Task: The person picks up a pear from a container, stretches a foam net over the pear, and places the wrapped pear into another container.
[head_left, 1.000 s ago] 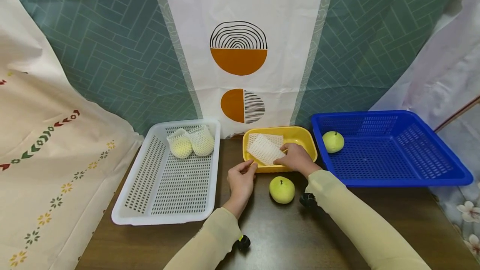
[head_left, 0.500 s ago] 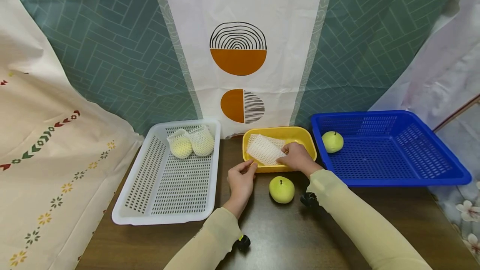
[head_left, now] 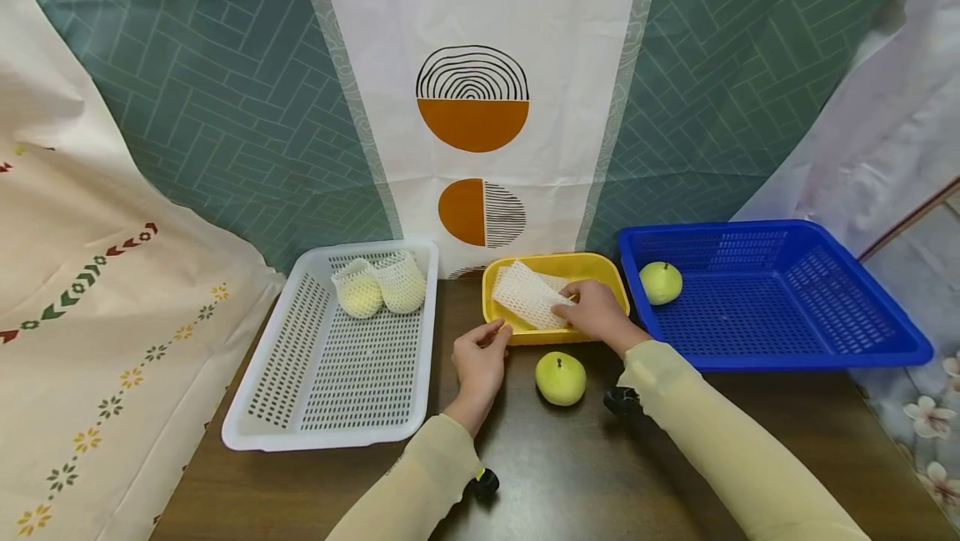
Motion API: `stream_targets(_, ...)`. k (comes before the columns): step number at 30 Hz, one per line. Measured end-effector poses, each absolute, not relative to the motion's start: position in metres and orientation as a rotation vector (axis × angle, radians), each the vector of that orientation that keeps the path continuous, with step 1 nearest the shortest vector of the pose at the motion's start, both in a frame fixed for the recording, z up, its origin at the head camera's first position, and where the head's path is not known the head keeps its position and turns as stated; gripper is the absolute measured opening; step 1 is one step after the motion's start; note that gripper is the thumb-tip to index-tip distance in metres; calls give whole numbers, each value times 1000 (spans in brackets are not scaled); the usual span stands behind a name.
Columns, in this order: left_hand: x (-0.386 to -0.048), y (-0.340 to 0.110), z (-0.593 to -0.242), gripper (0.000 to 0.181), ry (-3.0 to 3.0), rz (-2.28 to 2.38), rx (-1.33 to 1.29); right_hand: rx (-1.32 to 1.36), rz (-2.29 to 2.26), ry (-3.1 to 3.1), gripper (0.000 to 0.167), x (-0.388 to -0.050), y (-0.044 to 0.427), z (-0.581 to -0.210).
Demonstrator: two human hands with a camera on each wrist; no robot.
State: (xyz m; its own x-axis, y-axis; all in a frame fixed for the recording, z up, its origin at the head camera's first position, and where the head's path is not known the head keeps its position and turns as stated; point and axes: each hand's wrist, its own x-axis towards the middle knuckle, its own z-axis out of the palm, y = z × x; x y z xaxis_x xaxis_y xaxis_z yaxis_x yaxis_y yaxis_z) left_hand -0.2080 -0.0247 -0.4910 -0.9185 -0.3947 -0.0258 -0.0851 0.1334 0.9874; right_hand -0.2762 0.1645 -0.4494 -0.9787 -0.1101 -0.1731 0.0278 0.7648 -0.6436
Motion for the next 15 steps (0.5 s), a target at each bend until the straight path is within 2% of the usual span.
stream_targets(15,-205,-23,-484,22,-2178,-1889,503,-208,-1264,2834,22,-254,174,-416)
